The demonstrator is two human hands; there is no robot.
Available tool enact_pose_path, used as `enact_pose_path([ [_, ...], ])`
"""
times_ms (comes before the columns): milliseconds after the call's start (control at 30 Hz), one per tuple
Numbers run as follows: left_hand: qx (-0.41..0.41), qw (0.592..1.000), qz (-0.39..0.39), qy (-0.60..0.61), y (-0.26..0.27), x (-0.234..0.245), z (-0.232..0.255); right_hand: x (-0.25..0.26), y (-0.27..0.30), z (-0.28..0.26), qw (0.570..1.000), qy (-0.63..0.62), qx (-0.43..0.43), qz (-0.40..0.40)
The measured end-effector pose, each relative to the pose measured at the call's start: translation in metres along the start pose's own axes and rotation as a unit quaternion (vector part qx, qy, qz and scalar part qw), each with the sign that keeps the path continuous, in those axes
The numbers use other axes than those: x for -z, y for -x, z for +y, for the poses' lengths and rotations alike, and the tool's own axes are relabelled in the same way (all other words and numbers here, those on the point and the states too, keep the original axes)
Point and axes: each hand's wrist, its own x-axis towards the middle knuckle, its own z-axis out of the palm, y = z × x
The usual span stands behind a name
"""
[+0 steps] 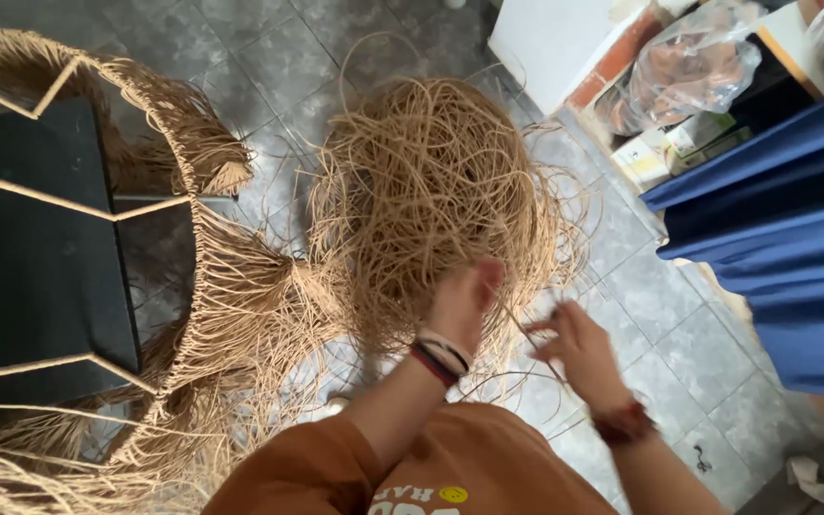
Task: Weaving and tying straw strands onto a circular frame to create a piece of furniture or decor
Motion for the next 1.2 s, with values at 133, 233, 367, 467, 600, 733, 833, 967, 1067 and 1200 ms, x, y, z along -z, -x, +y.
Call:
enact_pose_path([
  [133,-0.057,0.975,-0.073,-0.200,0.002,0.013,-0.037,-0.037,-0.024,-0.027,0.996,-0.061,0.069,-0.012],
  [233,-0.052,0.986,-0.068,-0.145,0.008,0.006,0.007,-0.023,-0.011,0.020,0.990,-0.054,0.132,-0.019],
  [367,-0.003,0.985,0.066,0.162,-0.028,0.026,0.029,0.030,0.043,0.057,0.996,-0.015,0.086,-0.025],
  [467,0.012,0.997,0.009,0.080,-0.008,0.002,0.014,0.022,0.032,0.019,1.000,-0.016,-0.003,0.009],
  [600,0.128,0.988,0.014,-0.085,0.021,-0.007,-0.021,-0.032,-0.014,-0.019,0.986,-0.148,0.023,-0.069],
  [733,0.030,0.996,-0.033,-0.077,0.003,0.004,0.010,-0.024,-0.001,0.022,0.992,-0.085,0.094,-0.018],
  [833,0.042,0.990,0.058,0.125,-0.017,0.014,0.029,0.013,0.040,0.047,0.986,-0.087,0.126,-0.067],
  [967,0.000,0.996,-0.040,0.081,-0.014,0.013,0.005,0.025,0.034,0.022,0.995,-0.010,0.072,-0.062],
  [1067,0.020,1.000,-0.004,0.024,-0.031,0.018,-0.069,-0.032,-0.022,0.010,0.971,-0.186,0.059,-0.135],
  [1200,0.027,0.998,0.047,0.025,-0.092,0.045,-0.087,-0.037,-0.032,-0.001,0.986,0.007,0.157,-0.064],
])
